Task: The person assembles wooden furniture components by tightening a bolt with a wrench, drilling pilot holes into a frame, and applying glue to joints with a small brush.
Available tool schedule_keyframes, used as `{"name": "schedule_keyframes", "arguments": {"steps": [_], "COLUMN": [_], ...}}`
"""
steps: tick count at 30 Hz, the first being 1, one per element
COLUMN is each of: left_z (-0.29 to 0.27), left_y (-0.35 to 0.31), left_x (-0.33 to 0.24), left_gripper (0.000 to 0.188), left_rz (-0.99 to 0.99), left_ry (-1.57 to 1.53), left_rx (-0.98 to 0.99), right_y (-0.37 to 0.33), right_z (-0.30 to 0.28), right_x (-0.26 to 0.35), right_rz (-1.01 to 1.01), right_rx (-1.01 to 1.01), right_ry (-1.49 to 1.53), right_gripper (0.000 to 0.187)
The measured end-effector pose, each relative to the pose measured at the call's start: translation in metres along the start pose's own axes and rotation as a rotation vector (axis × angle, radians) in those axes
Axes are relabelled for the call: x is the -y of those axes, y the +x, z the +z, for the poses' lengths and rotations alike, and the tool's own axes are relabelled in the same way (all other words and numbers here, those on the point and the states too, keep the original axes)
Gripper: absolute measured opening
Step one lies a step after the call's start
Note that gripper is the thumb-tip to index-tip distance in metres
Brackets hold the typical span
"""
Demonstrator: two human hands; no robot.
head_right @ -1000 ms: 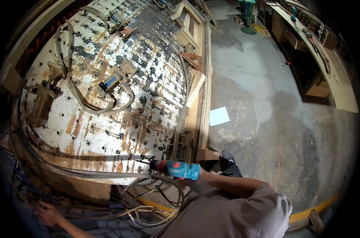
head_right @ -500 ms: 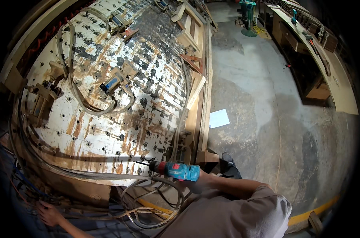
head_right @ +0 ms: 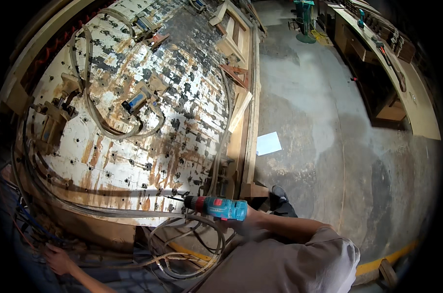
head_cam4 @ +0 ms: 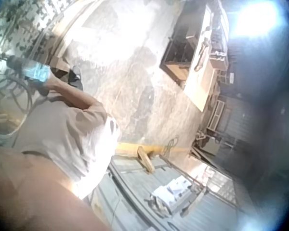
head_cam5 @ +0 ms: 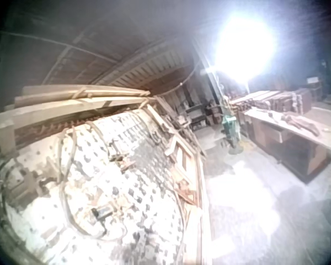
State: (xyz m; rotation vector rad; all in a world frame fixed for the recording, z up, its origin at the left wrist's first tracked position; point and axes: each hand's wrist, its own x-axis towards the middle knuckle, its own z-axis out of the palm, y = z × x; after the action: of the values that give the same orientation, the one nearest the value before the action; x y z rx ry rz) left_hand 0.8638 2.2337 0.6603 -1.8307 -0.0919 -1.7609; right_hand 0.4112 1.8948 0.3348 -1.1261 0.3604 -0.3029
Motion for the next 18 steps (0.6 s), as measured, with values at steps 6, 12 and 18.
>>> {"name": "schedule_keyframes", "arguments": {"steps": [6, 12, 18], "left_z": [0.004, -0.018, -0.021], "left_y": [-0.007, -0.017, -0.014], "left_x": [0.004, -0.002, -0.002], "left_gripper": [0.052, 0.054, 0.053], "left_rz": [0.074, 0.095, 0.086], "left_ry": [-0.002, -0.019, -0.055], "left_rx": [-0.065, -0.15, -0.156], "right_y": [-0.002, -0.012, -0.013], "right_z": [-0.007, -0.012, -0.01], "right_x": [-0.014, -0.023, -0.025], "right_rz": [-0.202, -0.221, -0.216], "right_rx": [0.068, 0.08, 0.047], "right_ry": [0.142, 0.132, 0.163], "right_gripper": [0.037, 0.037, 0.035]}}
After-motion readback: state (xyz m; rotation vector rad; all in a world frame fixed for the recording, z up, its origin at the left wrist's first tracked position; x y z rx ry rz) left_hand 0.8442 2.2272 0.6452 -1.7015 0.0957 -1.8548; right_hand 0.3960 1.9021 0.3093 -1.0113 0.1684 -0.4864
